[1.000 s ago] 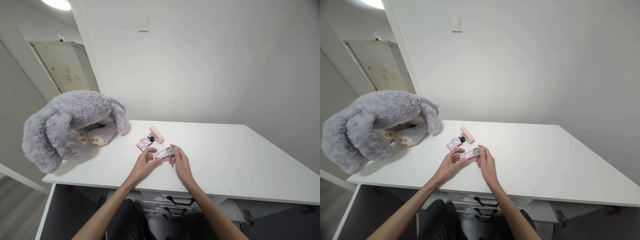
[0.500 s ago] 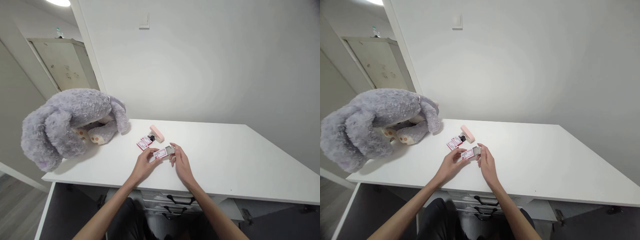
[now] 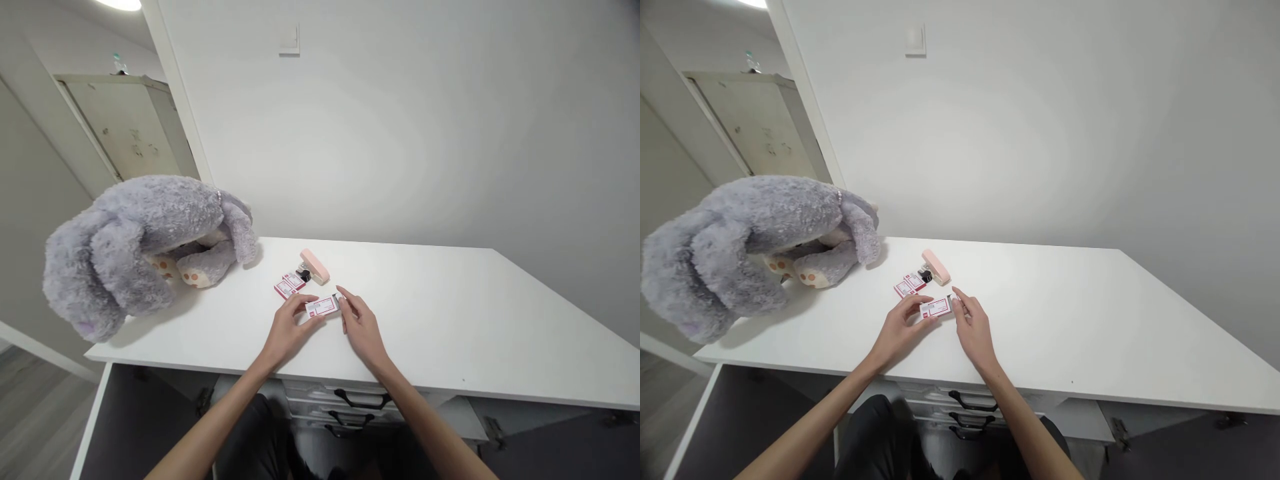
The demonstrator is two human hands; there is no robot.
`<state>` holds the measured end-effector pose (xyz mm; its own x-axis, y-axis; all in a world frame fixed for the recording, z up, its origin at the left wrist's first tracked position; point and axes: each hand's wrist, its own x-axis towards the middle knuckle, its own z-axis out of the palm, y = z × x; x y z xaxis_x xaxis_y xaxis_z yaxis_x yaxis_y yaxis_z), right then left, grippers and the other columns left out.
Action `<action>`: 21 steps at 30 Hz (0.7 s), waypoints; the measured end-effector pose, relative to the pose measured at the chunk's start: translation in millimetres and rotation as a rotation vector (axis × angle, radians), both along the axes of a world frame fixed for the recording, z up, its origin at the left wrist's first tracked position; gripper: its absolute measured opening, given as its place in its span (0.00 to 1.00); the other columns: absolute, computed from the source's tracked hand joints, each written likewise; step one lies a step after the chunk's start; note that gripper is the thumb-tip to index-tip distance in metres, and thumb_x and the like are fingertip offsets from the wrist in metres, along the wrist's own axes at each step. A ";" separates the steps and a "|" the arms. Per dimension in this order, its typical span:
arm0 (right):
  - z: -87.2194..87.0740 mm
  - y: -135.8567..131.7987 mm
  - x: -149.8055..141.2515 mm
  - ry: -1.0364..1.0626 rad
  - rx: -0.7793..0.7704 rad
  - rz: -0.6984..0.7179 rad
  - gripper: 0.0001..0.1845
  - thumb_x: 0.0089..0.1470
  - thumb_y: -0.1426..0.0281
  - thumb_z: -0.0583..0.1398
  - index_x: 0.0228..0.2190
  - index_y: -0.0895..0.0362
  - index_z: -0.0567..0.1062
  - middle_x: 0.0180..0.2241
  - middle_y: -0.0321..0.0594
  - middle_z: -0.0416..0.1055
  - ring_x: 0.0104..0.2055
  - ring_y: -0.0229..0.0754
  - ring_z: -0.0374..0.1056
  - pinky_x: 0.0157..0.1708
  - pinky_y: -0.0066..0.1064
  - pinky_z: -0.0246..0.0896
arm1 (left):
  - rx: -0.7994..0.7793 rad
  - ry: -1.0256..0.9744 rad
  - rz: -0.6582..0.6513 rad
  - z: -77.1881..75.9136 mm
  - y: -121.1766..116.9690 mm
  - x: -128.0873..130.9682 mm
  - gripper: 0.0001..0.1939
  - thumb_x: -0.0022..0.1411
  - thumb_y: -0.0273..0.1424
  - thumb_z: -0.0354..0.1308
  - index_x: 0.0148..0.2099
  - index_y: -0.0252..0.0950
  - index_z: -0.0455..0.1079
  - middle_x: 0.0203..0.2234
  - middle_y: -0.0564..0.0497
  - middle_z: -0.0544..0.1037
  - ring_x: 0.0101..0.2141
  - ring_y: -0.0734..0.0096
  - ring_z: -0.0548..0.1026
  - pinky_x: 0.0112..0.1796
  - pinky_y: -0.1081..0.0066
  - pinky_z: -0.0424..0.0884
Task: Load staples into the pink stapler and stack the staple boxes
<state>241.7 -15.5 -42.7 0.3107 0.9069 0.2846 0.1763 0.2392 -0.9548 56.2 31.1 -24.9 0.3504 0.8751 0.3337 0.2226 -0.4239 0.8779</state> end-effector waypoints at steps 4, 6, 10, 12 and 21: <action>-0.8 0.4 0.8 -0.007 -0.017 0.026 0.31 0.64 0.48 0.57 0.59 0.52 0.76 0.40 0.43 0.77 0.31 0.42 0.68 0.32 0.34 0.65 | 0.022 0.003 0.002 4.5 -2.5 0.1 0.18 0.61 0.38 0.69 0.52 0.40 0.76 0.50 0.45 0.78 0.52 0.57 0.77 0.56 0.56 0.73; -0.8 0.4 1.0 -0.012 -0.018 0.024 0.31 0.64 0.48 0.57 0.59 0.52 0.77 0.40 0.44 0.77 0.33 0.44 0.69 0.33 0.35 0.65 | 0.047 0.020 0.003 7.5 -4.0 -0.1 0.18 0.61 0.38 0.69 0.51 0.41 0.77 0.49 0.45 0.78 0.51 0.57 0.77 0.55 0.57 0.73; -1.0 0.7 1.0 -0.046 -0.007 0.013 0.31 0.66 0.49 0.56 0.60 0.53 0.76 0.41 0.45 0.78 0.39 0.48 0.71 0.39 0.37 0.67 | 0.156 0.067 0.022 11.3 -6.9 -0.7 0.16 0.61 0.38 0.69 0.51 0.41 0.76 0.46 0.47 0.78 0.50 0.57 0.76 0.53 0.58 0.73; -1.7 1.3 0.7 -0.076 -0.006 0.019 0.31 0.67 0.49 0.55 0.60 0.53 0.76 0.41 0.45 0.77 0.42 0.48 0.71 0.43 0.38 0.67 | 0.217 0.095 0.034 11.3 -8.0 -0.8 0.16 0.61 0.37 0.69 0.51 0.41 0.75 0.45 0.47 0.78 0.49 0.57 0.76 0.52 0.59 0.72; 0.4 0.2 -2.6 -0.140 0.002 0.077 0.30 0.70 0.50 0.52 0.62 0.52 0.74 0.45 0.45 0.77 0.47 0.49 0.71 0.51 0.39 0.64 | 0.295 0.136 0.038 7.5 -9.3 1.0 0.14 0.62 0.36 0.68 0.48 0.40 0.72 0.44 0.48 0.77 0.48 0.57 0.75 0.51 0.59 0.71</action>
<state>239.1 -15.4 -42.3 0.1971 0.9260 0.3219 0.2887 0.2590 -0.9217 57.2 21.8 -17.4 0.3782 0.7612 0.5269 0.3503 -0.6445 0.6797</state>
